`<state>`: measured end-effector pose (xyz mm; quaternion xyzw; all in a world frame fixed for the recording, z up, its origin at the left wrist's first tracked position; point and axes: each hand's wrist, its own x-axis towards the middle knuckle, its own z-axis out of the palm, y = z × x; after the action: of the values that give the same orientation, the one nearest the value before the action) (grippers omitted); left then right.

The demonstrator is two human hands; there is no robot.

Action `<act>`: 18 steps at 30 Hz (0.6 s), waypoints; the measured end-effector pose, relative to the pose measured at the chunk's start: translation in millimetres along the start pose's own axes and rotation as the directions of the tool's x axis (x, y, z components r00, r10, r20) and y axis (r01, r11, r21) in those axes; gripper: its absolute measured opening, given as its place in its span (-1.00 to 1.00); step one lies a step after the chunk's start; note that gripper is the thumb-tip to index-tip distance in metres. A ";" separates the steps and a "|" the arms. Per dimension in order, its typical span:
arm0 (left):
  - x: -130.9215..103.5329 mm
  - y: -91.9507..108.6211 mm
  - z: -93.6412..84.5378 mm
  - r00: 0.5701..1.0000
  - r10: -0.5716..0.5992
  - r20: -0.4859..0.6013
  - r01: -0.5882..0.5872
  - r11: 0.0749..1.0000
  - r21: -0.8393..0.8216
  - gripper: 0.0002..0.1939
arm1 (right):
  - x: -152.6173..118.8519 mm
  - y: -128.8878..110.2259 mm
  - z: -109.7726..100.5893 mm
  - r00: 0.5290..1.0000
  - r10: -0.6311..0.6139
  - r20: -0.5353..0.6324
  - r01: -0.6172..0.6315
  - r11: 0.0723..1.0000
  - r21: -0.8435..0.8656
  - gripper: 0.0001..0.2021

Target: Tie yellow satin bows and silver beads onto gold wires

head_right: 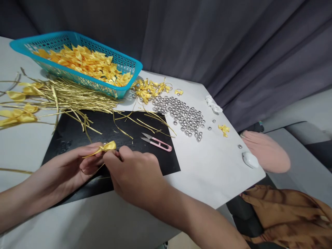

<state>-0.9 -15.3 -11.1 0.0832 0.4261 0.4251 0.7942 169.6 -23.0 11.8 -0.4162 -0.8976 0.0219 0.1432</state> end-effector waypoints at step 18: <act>1.2 2.8 -2.7 0.994 -0.018 0.106 0.014 0.999 0.040 -0.81 | -6.8 2.2 2.3 0.969 0.077 -0.234 0.115 0.700 0.705 -0.76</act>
<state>-4.3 -13.3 -12.1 0.1176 0.3921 0.4053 0.8174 174.7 -26.5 7.6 -0.3181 -0.7982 0.3149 0.4032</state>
